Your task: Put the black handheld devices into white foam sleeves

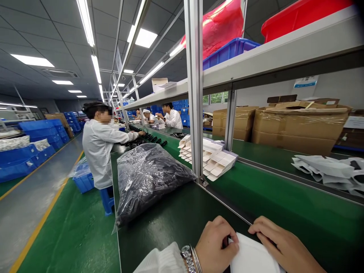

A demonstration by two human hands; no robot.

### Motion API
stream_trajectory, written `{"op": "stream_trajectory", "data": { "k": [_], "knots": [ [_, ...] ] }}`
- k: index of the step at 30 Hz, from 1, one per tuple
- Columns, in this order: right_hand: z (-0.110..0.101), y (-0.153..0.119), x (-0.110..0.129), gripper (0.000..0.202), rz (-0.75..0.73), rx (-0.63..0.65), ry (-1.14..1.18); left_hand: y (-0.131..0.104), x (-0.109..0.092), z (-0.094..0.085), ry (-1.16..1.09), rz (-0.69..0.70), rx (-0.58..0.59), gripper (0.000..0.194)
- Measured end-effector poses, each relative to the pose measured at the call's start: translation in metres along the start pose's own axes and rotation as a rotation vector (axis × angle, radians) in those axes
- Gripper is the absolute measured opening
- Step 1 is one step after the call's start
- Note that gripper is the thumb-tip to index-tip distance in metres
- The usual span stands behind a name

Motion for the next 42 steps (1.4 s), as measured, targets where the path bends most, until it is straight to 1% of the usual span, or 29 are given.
{"op": "stream_trajectory", "data": {
  "k": [12, 28, 37, 42],
  "knots": [
    [0.001, 0.000, 0.000, 0.030, 0.036, 0.040, 0.015, -0.001, -0.005, -0.001, 0.004, -0.014, 0.008, 0.014],
    [-0.007, -0.001, 0.007, 0.026, -0.021, -0.073, -0.007, -0.003, -0.008, -0.001, 0.002, -0.020, 0.020, 0.013],
    [-0.010, -0.001, 0.009, 0.026, -0.034, -0.092, 0.000, -0.002, -0.009, -0.003, 0.003, -0.015, 0.028, 0.013],
    [-0.006, -0.001, 0.008, 0.028, -0.015, -0.052, 0.001, -0.002, -0.007, -0.002, 0.005, -0.022, 0.028, 0.013]
  ]
}}
Point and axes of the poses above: each hand's wrist, its own y-axis towards the middle knuckle, its own z-axis out of the palm, x = y × z, the point moved 4 cm from there along y, towards the middle knuckle, and after that the axes turned 5 degrees about -y, right-handed, at the moved point
